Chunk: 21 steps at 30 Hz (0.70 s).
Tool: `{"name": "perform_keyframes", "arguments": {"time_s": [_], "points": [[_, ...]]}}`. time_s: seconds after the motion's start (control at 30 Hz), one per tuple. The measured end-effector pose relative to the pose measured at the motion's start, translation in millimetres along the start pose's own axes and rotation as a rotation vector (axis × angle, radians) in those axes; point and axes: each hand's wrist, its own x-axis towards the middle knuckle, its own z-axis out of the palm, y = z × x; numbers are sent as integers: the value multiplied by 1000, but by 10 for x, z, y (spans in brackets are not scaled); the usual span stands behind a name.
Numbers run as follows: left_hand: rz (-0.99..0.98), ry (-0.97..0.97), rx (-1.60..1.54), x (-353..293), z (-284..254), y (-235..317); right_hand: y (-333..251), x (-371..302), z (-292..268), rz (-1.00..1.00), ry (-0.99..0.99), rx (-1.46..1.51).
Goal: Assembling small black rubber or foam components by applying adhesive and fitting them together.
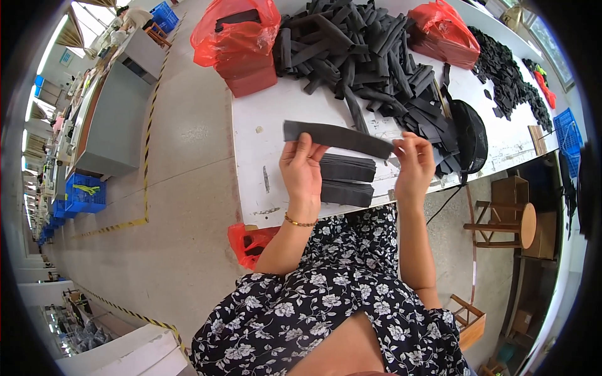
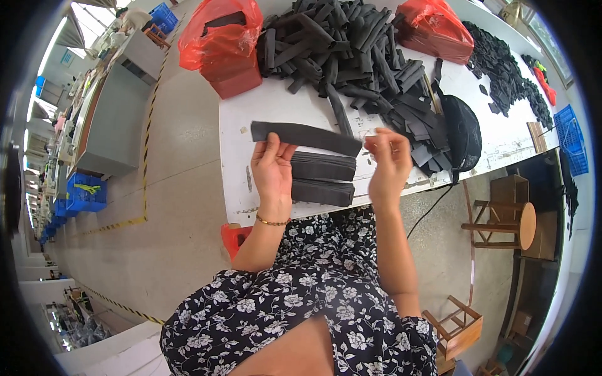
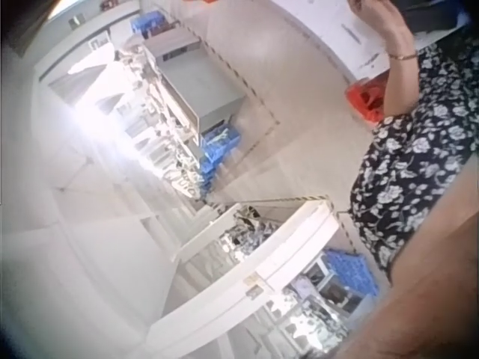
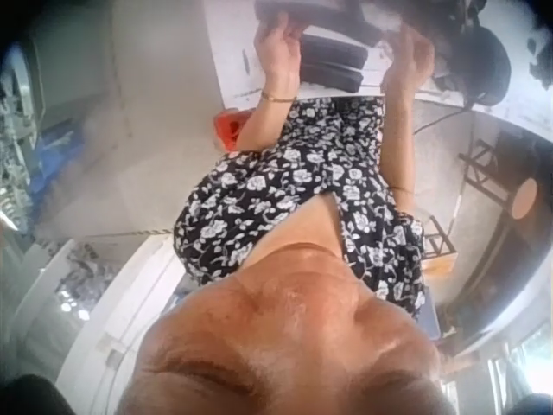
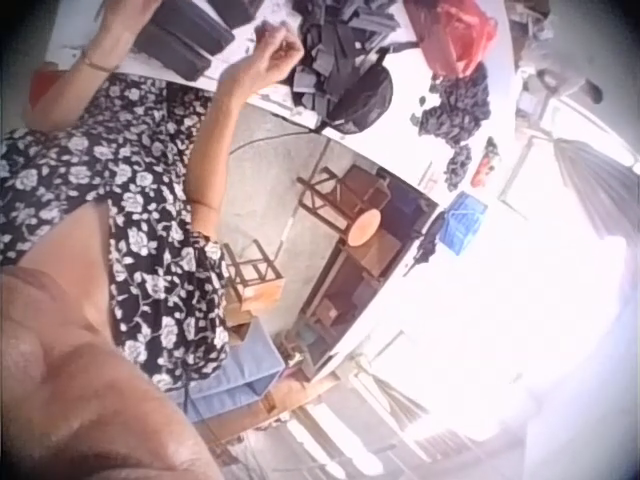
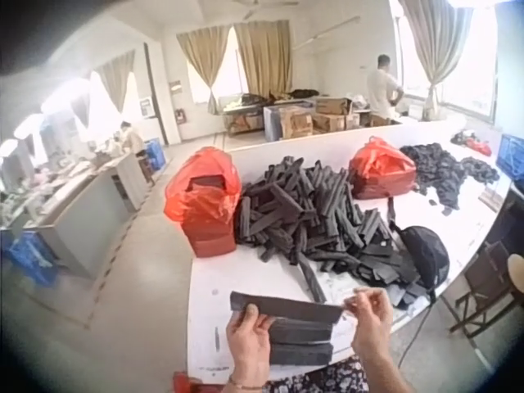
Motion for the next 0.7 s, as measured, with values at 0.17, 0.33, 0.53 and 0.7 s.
{"name": "perform_keyframes", "arguments": {"time_s": [0.17,0.33,0.53,0.7], "points": [[50,-42,89,28,-124,-34,-18,6,79,118,-342,-338],[-162,50,5,40,-126,-90,92,-54,-22,139,-219,-205],[-33,114,125,27,-121,-111,36,-126,75,246,-284,-244],[-150,111,63,39,-202,-115,63,-127,-29,289,-287,-279]]}}
